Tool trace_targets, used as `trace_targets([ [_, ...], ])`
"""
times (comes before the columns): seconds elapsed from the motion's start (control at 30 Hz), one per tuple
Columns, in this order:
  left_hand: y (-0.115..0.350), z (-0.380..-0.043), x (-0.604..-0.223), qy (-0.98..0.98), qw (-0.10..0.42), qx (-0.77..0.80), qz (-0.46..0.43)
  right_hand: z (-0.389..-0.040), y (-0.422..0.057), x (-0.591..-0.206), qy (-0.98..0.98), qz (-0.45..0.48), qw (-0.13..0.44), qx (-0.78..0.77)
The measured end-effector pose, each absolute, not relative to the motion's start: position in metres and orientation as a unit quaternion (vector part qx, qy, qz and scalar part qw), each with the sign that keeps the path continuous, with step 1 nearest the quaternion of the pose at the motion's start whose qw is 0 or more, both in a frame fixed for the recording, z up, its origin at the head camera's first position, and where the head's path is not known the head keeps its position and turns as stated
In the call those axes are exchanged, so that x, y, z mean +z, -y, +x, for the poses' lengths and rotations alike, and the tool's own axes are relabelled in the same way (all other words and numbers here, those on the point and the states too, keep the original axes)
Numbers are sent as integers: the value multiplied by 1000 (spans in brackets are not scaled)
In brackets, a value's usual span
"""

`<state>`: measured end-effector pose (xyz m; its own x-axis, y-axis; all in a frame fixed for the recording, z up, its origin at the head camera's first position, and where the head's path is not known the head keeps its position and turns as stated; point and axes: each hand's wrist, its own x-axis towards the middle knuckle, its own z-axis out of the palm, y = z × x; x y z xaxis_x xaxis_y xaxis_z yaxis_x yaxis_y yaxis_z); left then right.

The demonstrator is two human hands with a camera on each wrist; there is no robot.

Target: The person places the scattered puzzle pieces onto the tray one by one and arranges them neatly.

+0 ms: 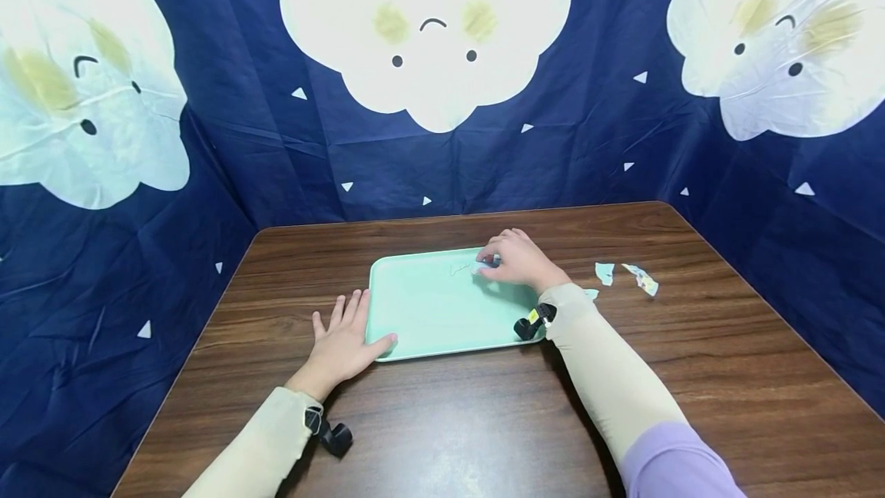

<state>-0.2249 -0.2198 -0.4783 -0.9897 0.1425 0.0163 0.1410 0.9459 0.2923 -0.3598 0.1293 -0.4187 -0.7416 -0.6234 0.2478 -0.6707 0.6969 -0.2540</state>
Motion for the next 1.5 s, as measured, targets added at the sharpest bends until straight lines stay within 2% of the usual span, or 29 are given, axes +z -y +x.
trace_targets([
  [0.47,220,-225,-477,-987,1,146,73,-368,-105,-420,914,370,68,153],
  [0.83,220,-227,-476,-987,8,146,74,-366,-80,-420,913,373,40,159],
  [1.23,220,-227,-477,-986,15,149,71,-372,-53,-429,913,381,59,130],
  [1.5,221,-227,-478,-986,17,149,70,-373,-41,-433,916,381,46,118],
])
